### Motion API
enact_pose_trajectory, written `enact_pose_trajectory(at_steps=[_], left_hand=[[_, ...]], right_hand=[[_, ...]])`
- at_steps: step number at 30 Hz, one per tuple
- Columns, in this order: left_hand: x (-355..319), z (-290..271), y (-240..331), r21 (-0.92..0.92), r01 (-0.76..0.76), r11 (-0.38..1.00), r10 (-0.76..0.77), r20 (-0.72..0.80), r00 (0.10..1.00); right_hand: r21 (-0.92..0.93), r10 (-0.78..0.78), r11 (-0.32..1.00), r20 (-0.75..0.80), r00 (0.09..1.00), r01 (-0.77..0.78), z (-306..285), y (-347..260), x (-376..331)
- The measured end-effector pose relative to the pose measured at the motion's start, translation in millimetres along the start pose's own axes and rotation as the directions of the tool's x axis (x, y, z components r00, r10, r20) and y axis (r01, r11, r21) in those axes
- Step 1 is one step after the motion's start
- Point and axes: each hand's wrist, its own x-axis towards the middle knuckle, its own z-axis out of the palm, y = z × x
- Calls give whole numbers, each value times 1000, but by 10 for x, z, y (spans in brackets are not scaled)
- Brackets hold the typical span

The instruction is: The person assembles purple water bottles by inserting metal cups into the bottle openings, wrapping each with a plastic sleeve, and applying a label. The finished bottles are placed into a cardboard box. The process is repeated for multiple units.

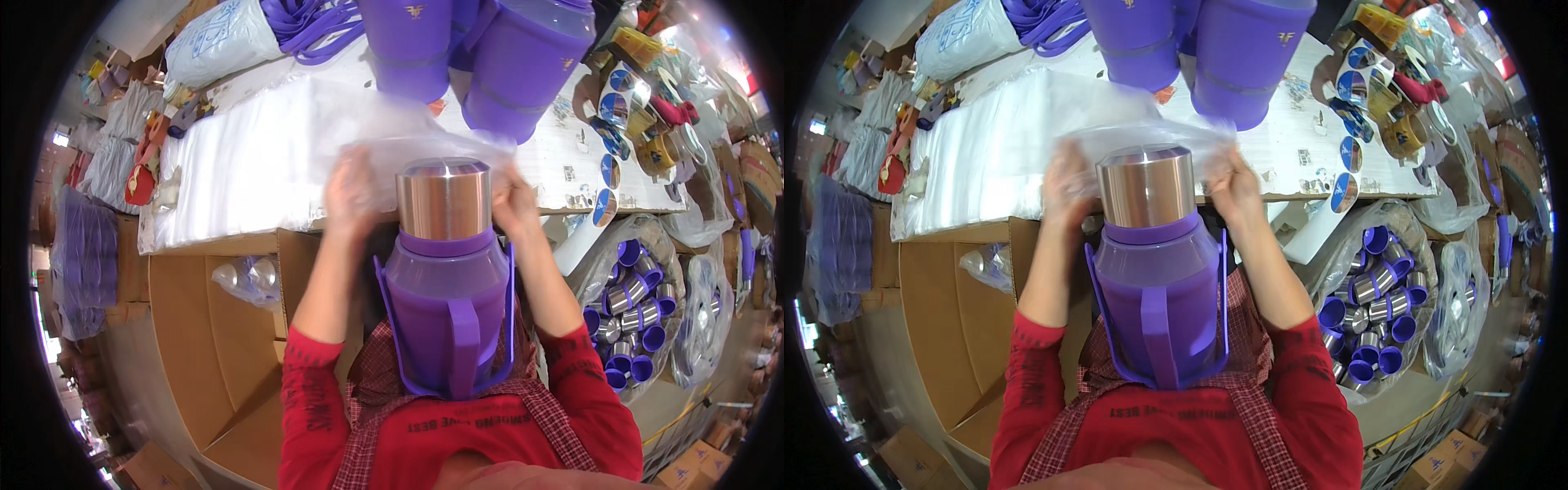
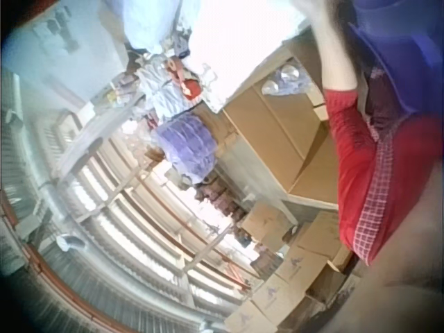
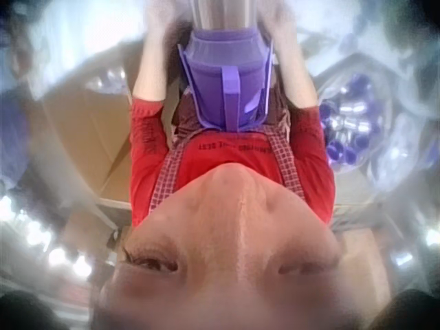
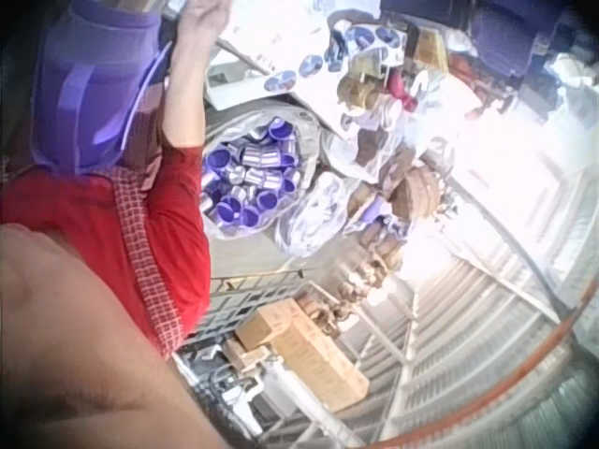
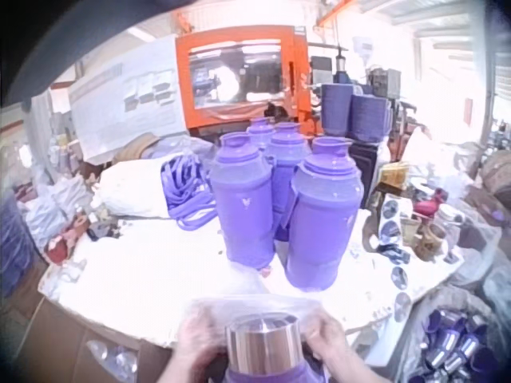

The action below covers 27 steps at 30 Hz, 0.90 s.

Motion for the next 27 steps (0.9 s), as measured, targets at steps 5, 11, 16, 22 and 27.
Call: enact_pose_trajectory(at_steps=[5,11,16,22,27], left_hand=[[-651,-548,289,525,-51,850,-216,435,874],[-1396,-640,242,607,-636,476,-476,786,394],[-2093,-233,271,682,-726,-91,-941,179,286],[-1337,441,540,391,-712,-583,164,915,368],[-1166,700,271,237,-970,48,-390,899,201]], right_hand=[[-766,-86,330,558,825,552,-352,-293,-1039],[-678,40,486,648,761,551,-75,-338,-1801],[-661,593,346,704,391,666,24,-347,-2354],[-773,887,-418,-233,399,477,-826,-97,-2806],[-720,909,-269,32,417,640,-1072,-206,-2754]])
